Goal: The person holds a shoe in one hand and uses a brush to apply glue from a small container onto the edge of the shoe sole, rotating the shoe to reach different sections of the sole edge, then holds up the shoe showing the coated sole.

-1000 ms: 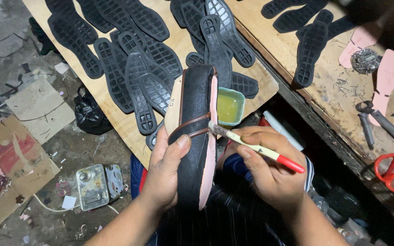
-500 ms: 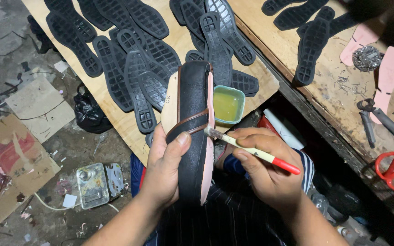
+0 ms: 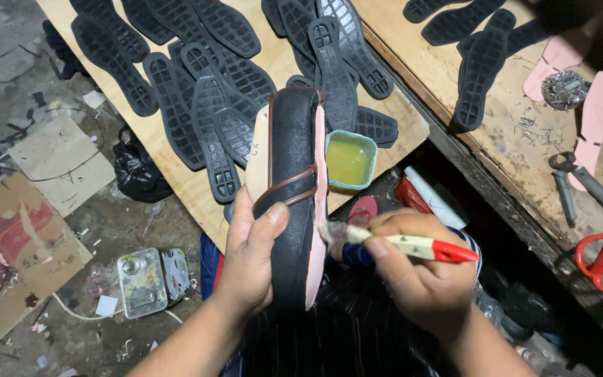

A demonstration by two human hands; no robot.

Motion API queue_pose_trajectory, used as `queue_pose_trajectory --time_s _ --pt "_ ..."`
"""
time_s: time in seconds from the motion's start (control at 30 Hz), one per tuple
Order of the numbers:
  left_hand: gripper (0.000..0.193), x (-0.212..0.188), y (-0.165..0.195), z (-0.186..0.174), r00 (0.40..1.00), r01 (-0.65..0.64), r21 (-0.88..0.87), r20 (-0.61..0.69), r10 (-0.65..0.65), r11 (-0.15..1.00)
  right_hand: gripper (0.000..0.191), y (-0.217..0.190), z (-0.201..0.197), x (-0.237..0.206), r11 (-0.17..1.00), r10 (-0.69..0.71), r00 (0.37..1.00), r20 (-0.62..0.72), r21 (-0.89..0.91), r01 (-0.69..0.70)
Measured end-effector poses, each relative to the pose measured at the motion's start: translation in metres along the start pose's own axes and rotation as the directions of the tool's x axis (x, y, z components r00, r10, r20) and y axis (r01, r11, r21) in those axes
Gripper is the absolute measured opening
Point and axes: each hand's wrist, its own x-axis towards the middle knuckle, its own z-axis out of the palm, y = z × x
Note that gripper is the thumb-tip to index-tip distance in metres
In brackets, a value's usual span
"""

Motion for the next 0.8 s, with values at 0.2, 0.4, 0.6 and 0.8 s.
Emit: queue_pose_trajectory --time_s 0.2,0.4,0.6,0.8 --pt "0.052 0.000 0.000 0.007 1.000 -0.003 -0.016 0.021 0.004 1.000 0.017 0.006 0.007 0.004 0.996 -0.049 0.995 -0.090 0.065 0.055" --pt "0.055 0.000 0.000 0.008 1.000 -0.023 0.009 0.003 0.023 1.000 0.017 0.004 0.008 0.005 0.994 -0.100 0.993 -0.067 0.037 0.102" --pt "0.061 0.003 -0.004 0.008 0.993 -0.115 0.061 -0.002 0.116 0.991 0.017 -0.004 0.004 -0.003 0.984 -0.141 0.990 0.001 -0.109 0.141" --pt "0.067 0.007 0.003 0.004 0.991 -0.124 0.056 0.058 0.121 0.991 0.011 -0.006 0.000 -0.007 0.996 -0.075 0.986 0.151 -0.029 0.080"
